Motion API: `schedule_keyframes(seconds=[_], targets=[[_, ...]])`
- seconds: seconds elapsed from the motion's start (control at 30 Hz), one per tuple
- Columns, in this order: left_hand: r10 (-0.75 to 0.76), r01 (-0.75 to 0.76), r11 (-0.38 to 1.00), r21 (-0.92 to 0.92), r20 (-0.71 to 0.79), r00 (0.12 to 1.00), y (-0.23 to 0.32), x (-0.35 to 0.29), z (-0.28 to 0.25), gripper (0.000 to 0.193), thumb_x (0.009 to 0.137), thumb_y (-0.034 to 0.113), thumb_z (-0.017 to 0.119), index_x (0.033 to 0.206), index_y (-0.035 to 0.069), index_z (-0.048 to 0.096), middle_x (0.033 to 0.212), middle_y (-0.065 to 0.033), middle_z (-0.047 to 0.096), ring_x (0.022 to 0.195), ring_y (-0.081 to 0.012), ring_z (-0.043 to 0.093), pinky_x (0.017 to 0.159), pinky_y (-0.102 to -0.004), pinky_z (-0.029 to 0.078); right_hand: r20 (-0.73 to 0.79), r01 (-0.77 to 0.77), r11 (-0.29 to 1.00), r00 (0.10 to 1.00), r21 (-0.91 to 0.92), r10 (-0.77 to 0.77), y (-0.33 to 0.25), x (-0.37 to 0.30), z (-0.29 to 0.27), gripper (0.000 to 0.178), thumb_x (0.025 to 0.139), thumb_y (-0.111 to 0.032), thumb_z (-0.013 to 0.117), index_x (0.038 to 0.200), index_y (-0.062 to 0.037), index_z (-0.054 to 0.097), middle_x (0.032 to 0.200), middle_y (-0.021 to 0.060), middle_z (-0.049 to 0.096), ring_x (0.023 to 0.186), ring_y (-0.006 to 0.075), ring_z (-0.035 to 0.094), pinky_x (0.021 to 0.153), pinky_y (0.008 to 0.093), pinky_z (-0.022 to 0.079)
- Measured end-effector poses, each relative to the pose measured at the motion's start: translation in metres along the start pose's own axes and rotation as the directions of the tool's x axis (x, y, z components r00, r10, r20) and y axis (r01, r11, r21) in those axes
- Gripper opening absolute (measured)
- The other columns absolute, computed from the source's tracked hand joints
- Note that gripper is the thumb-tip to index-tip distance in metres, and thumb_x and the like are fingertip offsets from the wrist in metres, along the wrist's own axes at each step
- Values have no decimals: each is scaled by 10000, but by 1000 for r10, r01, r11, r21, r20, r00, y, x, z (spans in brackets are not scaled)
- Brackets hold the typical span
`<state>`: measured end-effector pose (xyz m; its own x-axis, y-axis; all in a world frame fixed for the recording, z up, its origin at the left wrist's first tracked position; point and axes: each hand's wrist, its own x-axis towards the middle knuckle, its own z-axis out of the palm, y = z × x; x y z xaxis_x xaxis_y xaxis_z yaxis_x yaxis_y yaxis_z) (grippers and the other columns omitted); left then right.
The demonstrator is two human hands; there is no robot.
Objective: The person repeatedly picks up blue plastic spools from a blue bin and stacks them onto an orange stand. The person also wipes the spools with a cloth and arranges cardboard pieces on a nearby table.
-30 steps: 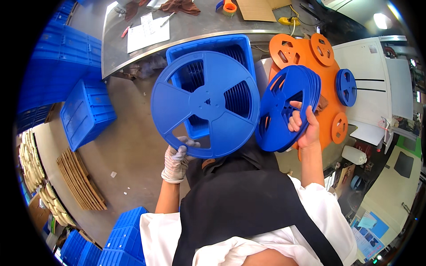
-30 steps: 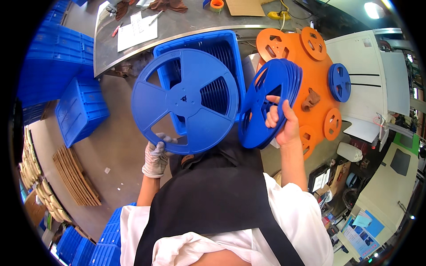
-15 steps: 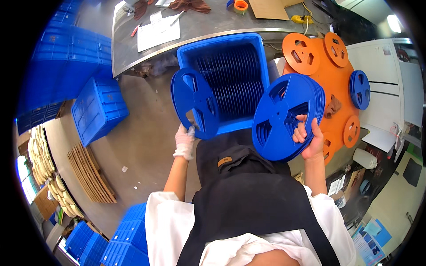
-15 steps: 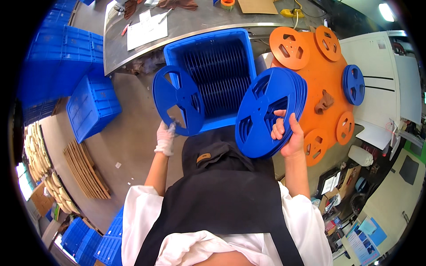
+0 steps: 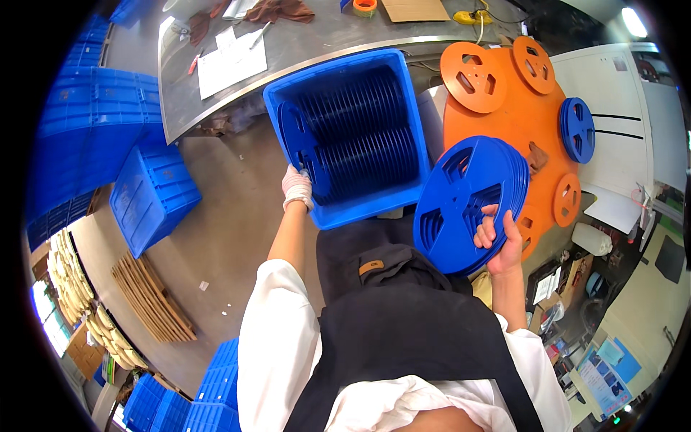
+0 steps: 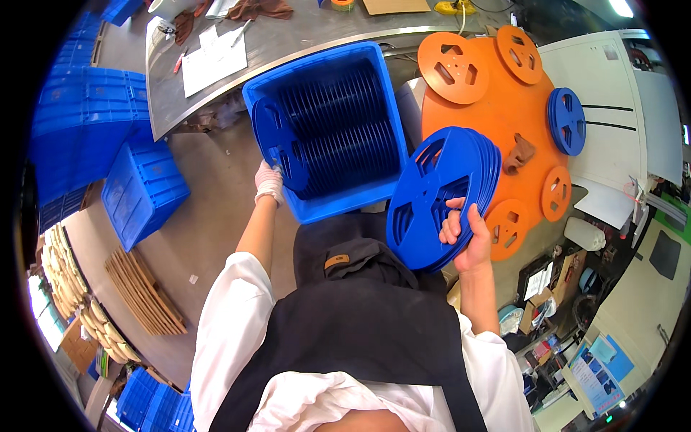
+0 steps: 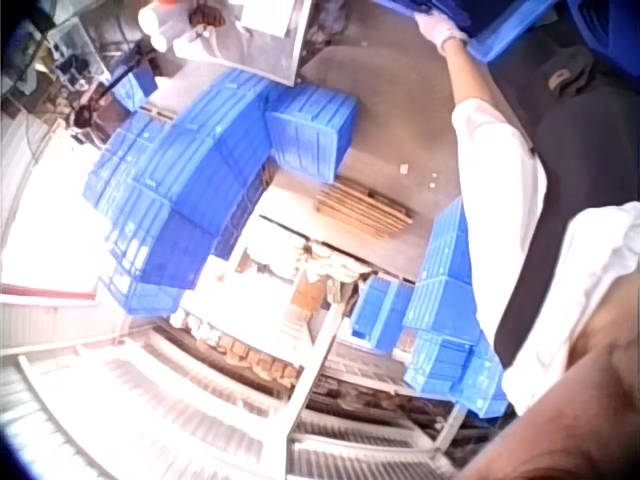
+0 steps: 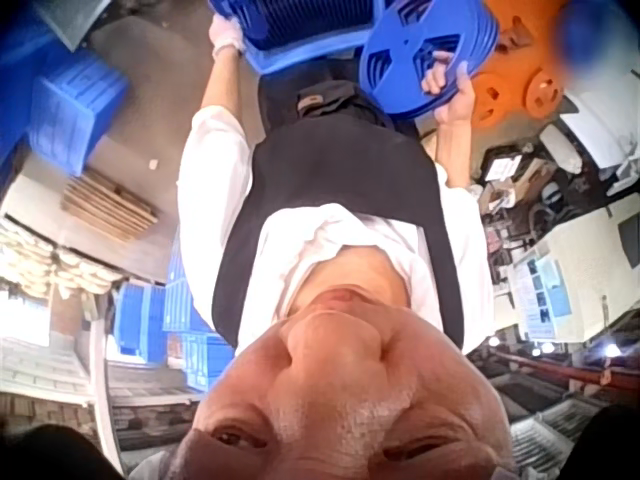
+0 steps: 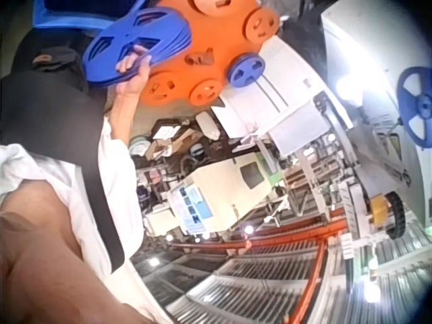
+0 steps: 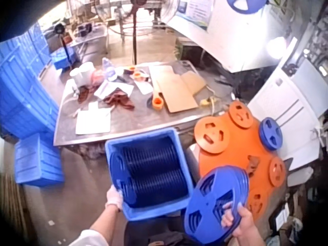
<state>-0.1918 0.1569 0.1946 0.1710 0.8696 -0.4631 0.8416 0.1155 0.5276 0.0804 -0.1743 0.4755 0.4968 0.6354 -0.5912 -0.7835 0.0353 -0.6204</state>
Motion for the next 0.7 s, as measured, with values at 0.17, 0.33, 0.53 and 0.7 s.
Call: schedule_keyframes(seconds=[0.17,0.33,0.53,0.7], targets=[[-42,36,998,42,147,988,2,-2,1,607,899,199,554,1454,65,348,1300,-242,566,1169,-372,578,965,-421,473,19,0,1000,1000,12,-1,0,2,4,464,986,-455,489,1117,-14,552,615,1,442,514,103,425,531,265,373],[105,-132,986,100,239,965,55,-59,-32,806,872,226,577,1532,77,141,1536,-228,282,1361,-375,379,1110,-387,350,207,74,984,972,160,-107,-8,5,9,507,958,-511,514,1084,-21,546,572,-18,384,459,84,369,491,246,334],[910,-966,247,73,326,257,123,-164,-78,652,710,183,726,1318,151,492,1371,-117,494,1299,-336,433,1100,-525,337,414,-25,924,898,380,-146,-19,14,-4,509,928,-554,549,1010,-55,498,521,-60,355,417,57,363,472,230,321],[961,-997,-35,74,277,-13,152,-196,-93,391,783,130,607,1170,184,592,1117,-69,612,1120,-263,571,1061,-504,404,557,-151,858,812,491,-175,-18,23,-2,493,933,-553,545,973,-67,473,514,-70,384,400,38,386,434,214,317]])
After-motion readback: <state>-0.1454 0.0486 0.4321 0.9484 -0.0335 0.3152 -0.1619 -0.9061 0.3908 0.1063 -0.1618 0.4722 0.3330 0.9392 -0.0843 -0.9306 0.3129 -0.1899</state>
